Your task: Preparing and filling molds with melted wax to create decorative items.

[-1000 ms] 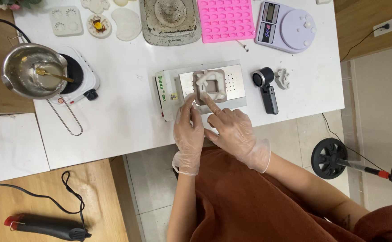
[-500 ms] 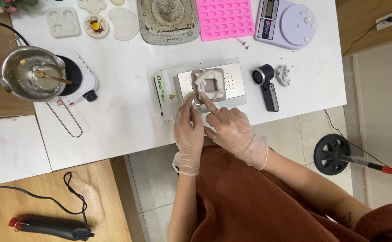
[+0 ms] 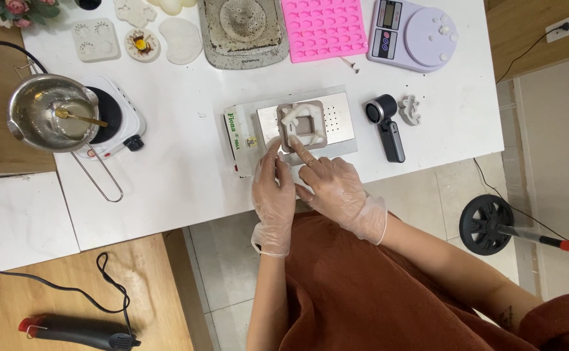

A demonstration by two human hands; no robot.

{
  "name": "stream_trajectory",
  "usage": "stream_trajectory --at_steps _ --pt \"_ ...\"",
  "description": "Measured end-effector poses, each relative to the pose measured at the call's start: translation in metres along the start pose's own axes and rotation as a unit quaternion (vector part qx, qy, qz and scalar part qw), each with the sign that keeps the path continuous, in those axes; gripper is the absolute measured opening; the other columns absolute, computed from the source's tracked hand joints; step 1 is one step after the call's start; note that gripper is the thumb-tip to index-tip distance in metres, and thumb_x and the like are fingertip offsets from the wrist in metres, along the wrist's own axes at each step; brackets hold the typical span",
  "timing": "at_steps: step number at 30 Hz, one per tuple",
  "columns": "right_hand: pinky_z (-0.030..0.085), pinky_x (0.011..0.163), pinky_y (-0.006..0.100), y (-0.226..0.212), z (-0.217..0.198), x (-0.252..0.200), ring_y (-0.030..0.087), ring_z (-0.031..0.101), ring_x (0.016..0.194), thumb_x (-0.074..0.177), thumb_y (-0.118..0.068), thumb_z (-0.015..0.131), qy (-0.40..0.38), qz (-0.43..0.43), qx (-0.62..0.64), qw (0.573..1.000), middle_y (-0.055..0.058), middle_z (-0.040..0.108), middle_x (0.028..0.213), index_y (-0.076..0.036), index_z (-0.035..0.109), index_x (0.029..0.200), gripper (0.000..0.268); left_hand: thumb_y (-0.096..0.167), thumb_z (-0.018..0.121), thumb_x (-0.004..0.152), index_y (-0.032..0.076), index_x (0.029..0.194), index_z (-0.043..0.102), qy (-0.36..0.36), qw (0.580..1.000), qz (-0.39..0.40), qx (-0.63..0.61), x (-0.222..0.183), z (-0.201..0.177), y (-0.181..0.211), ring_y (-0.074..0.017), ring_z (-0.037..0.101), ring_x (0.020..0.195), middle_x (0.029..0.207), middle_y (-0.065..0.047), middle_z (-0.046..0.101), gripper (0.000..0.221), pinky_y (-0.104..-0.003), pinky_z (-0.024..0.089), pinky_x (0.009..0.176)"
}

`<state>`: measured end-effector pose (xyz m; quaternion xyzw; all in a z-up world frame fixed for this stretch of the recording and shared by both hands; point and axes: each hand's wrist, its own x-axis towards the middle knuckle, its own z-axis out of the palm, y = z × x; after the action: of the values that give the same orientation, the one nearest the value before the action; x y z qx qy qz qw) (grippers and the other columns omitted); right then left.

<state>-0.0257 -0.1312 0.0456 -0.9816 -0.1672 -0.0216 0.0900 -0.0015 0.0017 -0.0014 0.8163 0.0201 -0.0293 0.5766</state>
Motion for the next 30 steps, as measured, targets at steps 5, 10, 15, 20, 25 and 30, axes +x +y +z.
stream_trajectory --at_steps 5,10,15,20,25,30 --pt "0.05 0.062 0.034 -0.002 -0.002 0.001 0.018 0.062 0.063 0.07 -0.021 0.085 0.009 0.011 0.023 1.0 0.016 0.053 0.153 -0.007 0.058 0.073 0.031 0.007 0.053 0.101 0.004 0.136 0.063 0.003 1.0 0.024 0.009 -0.002 0.001 -0.005 -0.029 0.069 0.118 0.133 -0.014 0.068 0.036 -0.036 0.057 0.094" --pt "0.052 0.06 0.034 0.001 -0.006 -0.005 0.019 0.063 0.059 0.072 -0.02 0.084 0.034 0.059 0.088 0.994 0.013 0.056 0.15 -0.004 0.061 0.078 0.028 0.008 0.052 0.103 0.002 0.135 0.061 0.001 1.0 0.02 -0.023 0.003 -0.003 0.003 -0.0253 0.069 0.115 0.134 -0.015 0.067 0.034 -0.034 0.058 0.089" --pt "0.052 0.059 0.031 0.008 -0.032 -0.011 0.018 0.063 0.06 0.085 -0.02 0.082 0.122 0.058 0.109 0.985 0.015 0.055 0.151 -0.006 0.06 0.079 0.026 0.019 0.066 0.096 0.003 0.141 0.055 0.059 0.998 -0.021 -0.028 0.01 0.01 0.011 -0.0152 0.059 0.084 0.114 -0.011 0.065 0.049 -0.033 0.052 0.073" --pt "0.052 0.058 0.031 0.017 -0.039 -0.035 0.018 0.061 0.058 0.084 -0.018 0.08 0.135 0.095 0.11 0.98 0.017 0.05 0.155 -0.006 0.059 0.077 0.025 0.023 0.074 0.095 0.001 0.149 0.046 0.058 0.995 -0.08 -0.002 0.024 0.026 0.008 -0.0188 0.05 0.091 0.115 -0.013 0.05 0.065 -0.037 0.051 0.079" --pt "0.054 0.063 0.031 0.031 -0.033 -0.058 0.016 0.061 0.061 0.083 -0.018 0.08 0.135 0.134 0.117 0.975 0.014 0.048 0.157 -0.006 0.061 0.078 0.022 0.022 0.075 0.093 0.0 0.15 0.045 0.055 0.994 -0.087 0.035 0.031 0.023 0.011 -0.0209 0.049 0.092 0.111 -0.011 0.046 0.068 -0.038 0.049 0.079" --pt "0.052 0.065 0.033 0.047 -0.044 -0.067 0.018 0.063 0.064 0.084 -0.019 0.079 0.119 0.167 0.161 0.965 0.01 0.05 0.156 -0.007 0.062 0.077 0.022 0.024 0.078 0.088 0.001 0.151 0.047 0.075 0.99 -0.112 0.049 0.032 0.023 0.006 -0.0204 0.048 0.092 0.108 -0.01 0.046 0.074 -0.037 0.048 0.08"
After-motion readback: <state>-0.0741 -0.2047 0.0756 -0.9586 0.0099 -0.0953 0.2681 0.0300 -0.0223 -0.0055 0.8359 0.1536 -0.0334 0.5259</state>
